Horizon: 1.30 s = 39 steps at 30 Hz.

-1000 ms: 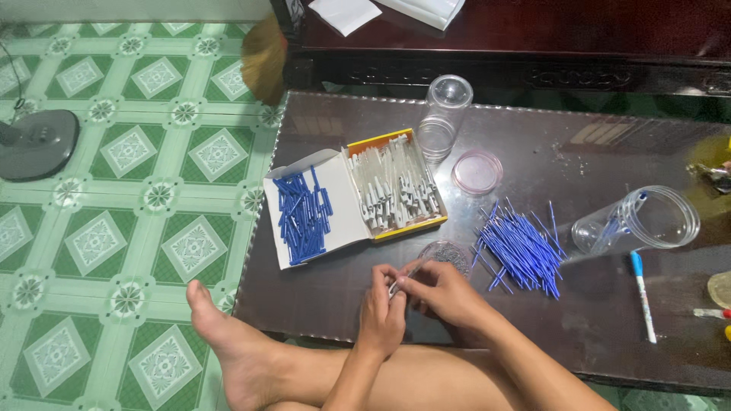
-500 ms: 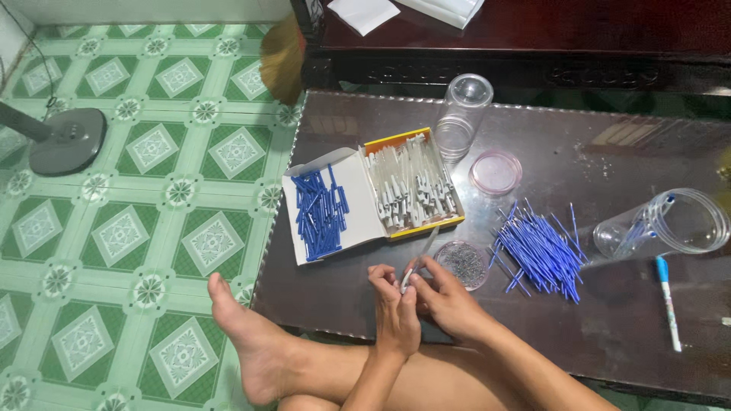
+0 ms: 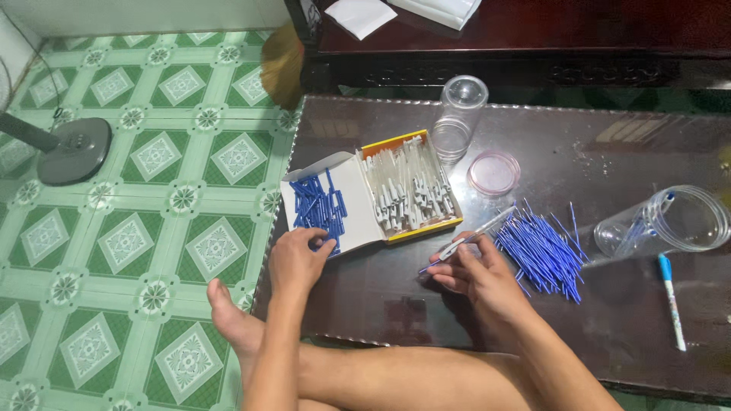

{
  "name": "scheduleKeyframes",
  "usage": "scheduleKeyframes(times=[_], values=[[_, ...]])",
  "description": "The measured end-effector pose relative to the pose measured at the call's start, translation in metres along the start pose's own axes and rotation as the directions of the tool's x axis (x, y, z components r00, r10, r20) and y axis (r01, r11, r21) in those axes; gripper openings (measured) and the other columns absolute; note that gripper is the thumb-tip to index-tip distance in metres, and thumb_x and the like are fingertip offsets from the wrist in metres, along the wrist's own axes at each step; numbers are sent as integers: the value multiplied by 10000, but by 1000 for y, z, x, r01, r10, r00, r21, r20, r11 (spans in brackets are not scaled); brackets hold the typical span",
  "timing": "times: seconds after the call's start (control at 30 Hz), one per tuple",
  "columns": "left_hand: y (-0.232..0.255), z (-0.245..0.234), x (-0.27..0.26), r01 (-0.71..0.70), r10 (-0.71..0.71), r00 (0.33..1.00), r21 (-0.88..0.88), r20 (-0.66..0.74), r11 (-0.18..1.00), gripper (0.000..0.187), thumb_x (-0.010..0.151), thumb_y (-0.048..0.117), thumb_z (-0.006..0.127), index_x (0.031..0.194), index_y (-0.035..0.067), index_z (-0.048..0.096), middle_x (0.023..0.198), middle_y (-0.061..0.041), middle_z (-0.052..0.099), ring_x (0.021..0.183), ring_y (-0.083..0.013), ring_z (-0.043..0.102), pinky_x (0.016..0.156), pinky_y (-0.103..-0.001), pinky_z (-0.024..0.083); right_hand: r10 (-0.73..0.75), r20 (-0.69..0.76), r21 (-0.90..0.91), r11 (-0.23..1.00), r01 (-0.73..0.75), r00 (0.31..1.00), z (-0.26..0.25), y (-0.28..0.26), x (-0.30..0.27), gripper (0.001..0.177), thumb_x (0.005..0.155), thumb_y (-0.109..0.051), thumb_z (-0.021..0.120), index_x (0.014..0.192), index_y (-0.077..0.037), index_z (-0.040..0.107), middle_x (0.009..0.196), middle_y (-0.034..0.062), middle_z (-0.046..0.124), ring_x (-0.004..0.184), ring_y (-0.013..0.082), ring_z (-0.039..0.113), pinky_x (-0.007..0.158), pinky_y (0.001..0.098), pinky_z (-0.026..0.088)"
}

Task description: The person assembles pens by inserting ink refills into pen barrels, attaching the pen tips, and placing the finished pens into a plastic container.

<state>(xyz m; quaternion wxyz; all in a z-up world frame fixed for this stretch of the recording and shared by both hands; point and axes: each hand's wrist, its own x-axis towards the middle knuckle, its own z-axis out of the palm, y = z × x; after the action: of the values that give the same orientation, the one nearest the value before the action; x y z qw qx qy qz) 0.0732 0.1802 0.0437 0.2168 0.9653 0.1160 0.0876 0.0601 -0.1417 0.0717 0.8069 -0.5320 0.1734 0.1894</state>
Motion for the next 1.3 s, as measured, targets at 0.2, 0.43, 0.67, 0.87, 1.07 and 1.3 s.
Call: scheduleKeyframes(times=[0.2, 0.43, 0.67, 0.87, 1.07, 1.3], values=[[19, -18, 17, 16, -57, 953, 137, 296, 990, 174, 859, 423, 740, 925, 287, 826, 799, 58, 737, 848, -215, 730, 759, -390, 604, -1, 11, 4, 1000, 1, 1000, 3, -2, 0, 268, 1048, -263, 503, 1282, -137, 469, 1073, 333, 724, 937, 353, 757, 861, 448, 626], [40, -33, 11, 14, -35, 957, 74, 287, 997, 151, 865, 259, 764, 991, 200, 823, 902, -37, 782, 934, -287, 759, 794, -428, 625, -19, 26, 10, 1000, 18, 999, -1, 0, 3, 277, 1057, -263, 482, 1299, -134, 446, 1080, 329, 715, 960, 353, 753, 870, 436, 622], [58, -36, -7, -112, 129, 991, -263, 48, 958, 149, 956, 202, 697, 1070, 116, 737, 909, -125, 779, 946, -350, 739, 851, -499, 584, -45, 13, 65, 997, 44, 999, 0, -6, 1, 254, 1058, -276, 473, 1266, -134, 437, 1125, 345, 703, 997, 374, 746, 906, 457, 613], [128, -22, -61, -130, 240, 969, -712, 56, 690, 122, 958, 163, 686, 999, 126, 795, 879, -127, 806, 902, -325, 776, 800, -417, 606, -89, 43, 166, 983, 81, 995, -7, -3, 6, 266, 1044, -296, 501, 1272, -174, 442, 1147, 329, 703, 1016, 342, 744, 895, 403, 619], [134, -4, -71, 3, 162, 978, -795, 128, 607, 113, 942, 140, 707, 967, 111, 813, 733, -82, 778, 713, -196, 731, 621, -333, 578, -97, 81, 169, 982, 83, 992, -4, 1, 2, 288, 1037, -313, 503, 1279, -172, 433, 1140, 336, 708, 1004, 342, 748, 886, 407, 624], [133, -2, -73, 13, 164, 976, -792, 142, 610, 170, 951, 212, 679, 977, 96, 800, 796, -17, 792, 741, -111, 728, 674, -263, 550, -101, 62, 214, 973, 86, 993, 1, -12, -5, 159, 1025, -219, 556, 1155, -147, 500, 1096, 328, 712, 956, 378, 751, 816, 384, 620]])
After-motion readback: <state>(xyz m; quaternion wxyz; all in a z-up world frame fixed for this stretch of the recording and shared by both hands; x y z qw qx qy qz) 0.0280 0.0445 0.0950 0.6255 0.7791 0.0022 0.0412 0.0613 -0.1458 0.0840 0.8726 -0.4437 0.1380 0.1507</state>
